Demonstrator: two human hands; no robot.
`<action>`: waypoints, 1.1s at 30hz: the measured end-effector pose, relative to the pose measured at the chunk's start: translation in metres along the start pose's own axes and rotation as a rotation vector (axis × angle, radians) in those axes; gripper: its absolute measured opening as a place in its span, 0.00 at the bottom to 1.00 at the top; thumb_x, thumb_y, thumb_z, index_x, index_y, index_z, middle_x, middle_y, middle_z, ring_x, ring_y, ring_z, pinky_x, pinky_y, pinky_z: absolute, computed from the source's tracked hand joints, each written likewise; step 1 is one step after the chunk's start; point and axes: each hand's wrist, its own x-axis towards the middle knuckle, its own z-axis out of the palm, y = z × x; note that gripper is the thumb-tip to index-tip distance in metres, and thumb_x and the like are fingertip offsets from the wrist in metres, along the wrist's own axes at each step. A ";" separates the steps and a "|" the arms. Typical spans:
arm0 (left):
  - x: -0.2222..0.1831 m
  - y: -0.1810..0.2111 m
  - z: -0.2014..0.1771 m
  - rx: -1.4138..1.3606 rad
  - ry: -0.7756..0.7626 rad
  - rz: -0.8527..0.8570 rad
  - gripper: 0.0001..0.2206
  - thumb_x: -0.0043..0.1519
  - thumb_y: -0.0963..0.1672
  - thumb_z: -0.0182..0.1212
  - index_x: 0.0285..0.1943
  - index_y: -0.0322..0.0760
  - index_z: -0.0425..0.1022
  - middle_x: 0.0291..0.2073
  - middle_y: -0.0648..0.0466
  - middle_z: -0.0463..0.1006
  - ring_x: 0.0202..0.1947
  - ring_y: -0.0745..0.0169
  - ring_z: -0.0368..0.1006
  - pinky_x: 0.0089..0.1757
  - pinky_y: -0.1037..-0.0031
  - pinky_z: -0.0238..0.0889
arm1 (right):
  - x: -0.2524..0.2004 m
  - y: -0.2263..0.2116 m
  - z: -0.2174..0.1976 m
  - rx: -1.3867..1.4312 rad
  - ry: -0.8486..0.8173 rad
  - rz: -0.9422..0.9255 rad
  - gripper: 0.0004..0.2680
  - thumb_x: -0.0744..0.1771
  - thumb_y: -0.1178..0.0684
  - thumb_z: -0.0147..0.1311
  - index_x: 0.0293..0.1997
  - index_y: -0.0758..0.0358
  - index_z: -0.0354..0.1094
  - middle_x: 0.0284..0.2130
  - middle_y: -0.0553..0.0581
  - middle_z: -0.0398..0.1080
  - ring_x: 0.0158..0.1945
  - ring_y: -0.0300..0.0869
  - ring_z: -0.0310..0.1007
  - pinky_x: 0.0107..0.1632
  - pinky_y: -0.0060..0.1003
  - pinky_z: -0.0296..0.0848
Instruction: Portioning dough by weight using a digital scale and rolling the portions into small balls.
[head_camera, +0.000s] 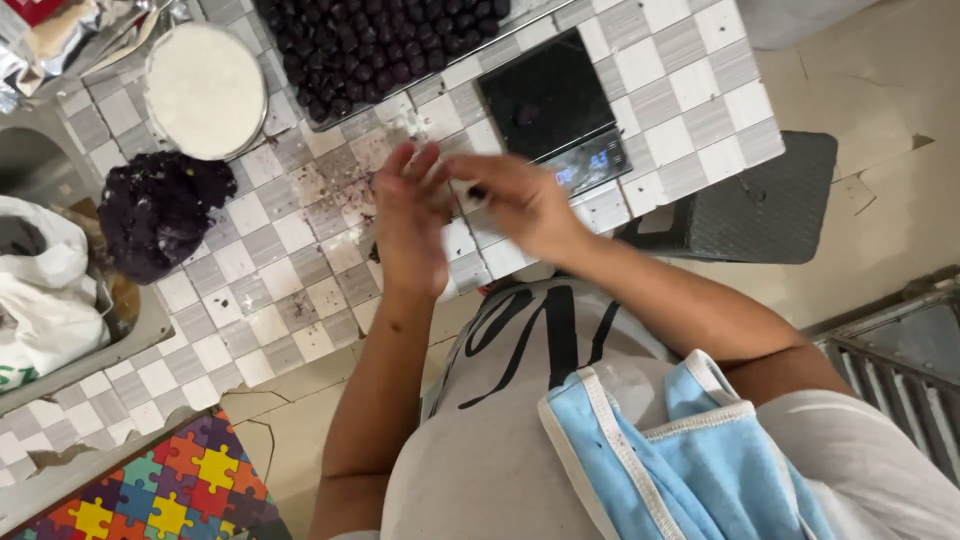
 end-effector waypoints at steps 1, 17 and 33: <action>0.007 -0.008 0.006 -0.380 -0.173 -0.196 0.16 0.60 0.50 0.48 0.52 0.39 0.67 0.48 0.51 0.72 0.51 0.58 0.65 0.53 0.67 0.54 | -0.001 -0.003 0.009 0.057 -0.076 -0.181 0.17 0.66 0.53 0.28 0.63 0.54 0.49 0.59 0.55 0.52 0.61 0.43 0.49 0.63 0.39 0.51; 0.015 -0.006 0.068 -0.925 -0.102 -0.536 0.30 0.56 0.44 0.32 0.71 0.40 0.37 0.70 0.51 0.40 0.69 0.60 0.36 0.62 0.61 0.36 | 0.043 -0.001 -0.059 -0.887 -0.059 -0.737 0.35 0.64 0.17 0.13 0.72 0.50 0.20 0.68 0.64 0.19 0.72 0.60 0.13 0.67 0.73 0.21; -0.012 -0.017 0.018 -0.692 -0.121 -0.440 0.28 0.59 0.59 0.43 0.61 0.44 0.62 0.56 0.50 0.68 0.59 0.46 0.62 0.56 0.65 0.60 | 0.049 0.105 -0.094 -1.097 -0.368 -0.243 0.23 0.60 0.40 0.57 0.61 0.47 0.60 0.62 0.60 0.51 0.60 0.59 0.53 0.52 0.58 0.56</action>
